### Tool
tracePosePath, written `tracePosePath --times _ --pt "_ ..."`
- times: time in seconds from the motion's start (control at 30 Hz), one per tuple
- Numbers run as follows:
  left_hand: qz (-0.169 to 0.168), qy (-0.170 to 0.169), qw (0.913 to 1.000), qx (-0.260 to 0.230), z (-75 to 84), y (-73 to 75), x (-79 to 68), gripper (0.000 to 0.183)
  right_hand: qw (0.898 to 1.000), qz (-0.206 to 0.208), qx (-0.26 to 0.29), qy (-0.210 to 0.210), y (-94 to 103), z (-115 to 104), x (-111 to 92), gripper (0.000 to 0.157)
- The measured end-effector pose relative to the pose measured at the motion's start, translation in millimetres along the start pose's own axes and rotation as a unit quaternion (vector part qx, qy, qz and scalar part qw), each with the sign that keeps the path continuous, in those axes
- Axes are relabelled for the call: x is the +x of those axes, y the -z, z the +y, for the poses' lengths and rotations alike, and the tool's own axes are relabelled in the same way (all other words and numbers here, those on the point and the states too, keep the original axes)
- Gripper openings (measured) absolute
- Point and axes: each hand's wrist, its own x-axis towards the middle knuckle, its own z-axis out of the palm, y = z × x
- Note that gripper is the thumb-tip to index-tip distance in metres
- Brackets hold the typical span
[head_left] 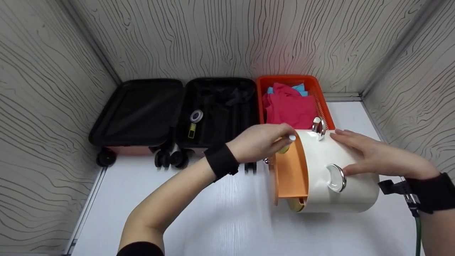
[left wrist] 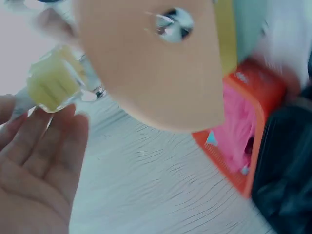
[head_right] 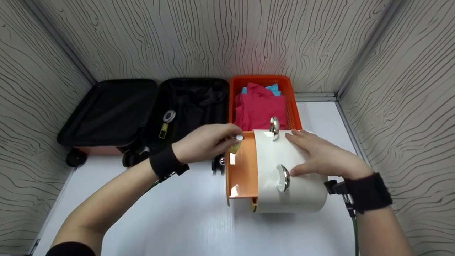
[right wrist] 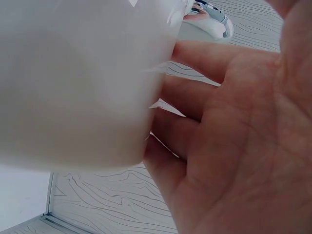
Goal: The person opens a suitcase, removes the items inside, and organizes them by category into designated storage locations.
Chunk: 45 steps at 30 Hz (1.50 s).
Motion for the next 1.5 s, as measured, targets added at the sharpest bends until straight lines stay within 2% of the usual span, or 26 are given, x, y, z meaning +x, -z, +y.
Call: tracePosePath --times 0.07,0.13,0.2,0.3,0.4,0.43,0.53,0.67,0.87,1.07,1.17,1.3,1.4,1.5 --pt "-0.052 -0.031 0.9954 0.074 6.7 -5.2 4.9 0.026 1.000 -0.001 0.009 -0.001 0.1 0 0 0.101" --pt "-0.102 -0.051 0.9828 0.145 12.8 -10.3 9.2 0.026 1.000 -0.002 0.018 -0.001 0.2 0 0 0.101" --pt "-0.146 -0.069 0.9619 0.221 19.3 -15.2 12.7 0.031 1.000 -0.002 0.023 0.000 0.1 0 0 0.102" --pt "-0.195 -0.095 0.9242 0.315 27.7 -22.5 17.5 0.037 1.000 0.000 0.022 0.002 0.0 0 0 0.102" --pt "-0.222 -0.113 0.8983 0.362 33.1 -29.1 20.9 0.033 1.000 0.001 0.015 0.001 0.1 -1 0 0.102" --pt "-0.228 -0.116 0.8936 0.369 34.0 -31.2 21.5 0.031 1.000 0.001 0.014 0.001 0.1 -1 0 0.102" --pt "-0.246 -0.108 0.8888 0.371 36.1 -36.1 22.9 0.022 1.000 0.000 0.012 0.001 0.6 -1 0 0.102" --pt "-0.251 -0.079 0.8927 0.366 39.5 -40.8 26.6 0.017 1.000 0.002 0.013 0.002 1.0 -1 0 0.102" --pt "-0.249 -0.051 0.8927 0.372 43.9 -50.5 31.5 0.022 1.000 0.002 0.021 0.002 0.3 -1 1 0.100" --pt "-0.230 -0.050 0.9042 0.356 42.0 -58.2 30.8 0.023 1.000 0.004 0.018 0.002 -0.3 -1 0 0.100" --pt "-0.230 -0.058 0.9185 0.316 38.2 -55.3 28.5 0.019 1.000 0.007 0.013 0.003 -1.5 0 -1 0.102" --pt "-0.218 -0.065 0.9514 0.208 31.8 -41.5 22.3 0.020 1.000 0.012 0.010 0.009 -3.2 1 -1 0.102" --pt "-0.159 -0.060 0.9739 0.150 26.2 -26.3 11.3 0.026 1.000 0.015 0.010 0.010 -4.3 3 -2 0.102" --pt "-0.066 -0.036 0.9883 0.133 16.3 -13.5 -3.6 0.033 1.000 0.018 0.005 0.009 -5.7 6 -5 0.101"
